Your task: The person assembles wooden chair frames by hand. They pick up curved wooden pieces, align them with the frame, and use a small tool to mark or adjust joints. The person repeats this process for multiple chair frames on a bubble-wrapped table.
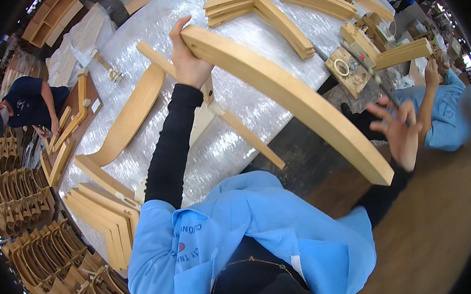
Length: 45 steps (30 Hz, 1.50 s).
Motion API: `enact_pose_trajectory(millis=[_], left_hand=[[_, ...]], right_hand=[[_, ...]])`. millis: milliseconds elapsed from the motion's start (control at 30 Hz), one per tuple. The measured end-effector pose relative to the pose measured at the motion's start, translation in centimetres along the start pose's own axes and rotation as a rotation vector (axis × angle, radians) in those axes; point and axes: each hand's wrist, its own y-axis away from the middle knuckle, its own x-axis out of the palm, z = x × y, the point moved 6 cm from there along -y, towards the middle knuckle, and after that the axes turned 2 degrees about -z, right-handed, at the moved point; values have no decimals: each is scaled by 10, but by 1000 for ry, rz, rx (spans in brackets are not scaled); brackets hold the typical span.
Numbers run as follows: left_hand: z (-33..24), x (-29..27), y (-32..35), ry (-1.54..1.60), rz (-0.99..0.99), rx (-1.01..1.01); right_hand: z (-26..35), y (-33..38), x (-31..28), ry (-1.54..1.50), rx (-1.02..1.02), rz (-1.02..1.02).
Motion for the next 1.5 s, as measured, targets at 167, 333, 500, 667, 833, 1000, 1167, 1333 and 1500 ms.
enact_pose_trajectory(millis=[167,333,500,667,833,1000,1167,1333,1500], left_hand=[[-2,0,10,27,-40,-55],[-1,12,16,16,-100,-111],[9,15,32,186,-249,-189],[-8,12,31,49,-210,-133],[34,15,73,131,-211,-99],[63,14,93,99,-19,-245],[-8,-5,21,-189,-55,134],[-65,45,-72,-184,348,139],[-43,58,-44,-189,323,465]], right_hand=[[2,11,2,-3,303,52],[49,4,68,406,-38,659],[37,-10,103,714,163,720],[35,-6,107,713,166,706],[44,6,104,776,83,591],[64,24,111,803,48,513],[81,76,78,775,-142,132],[4,57,45,769,-43,-482],[-141,3,11,779,39,-423]])
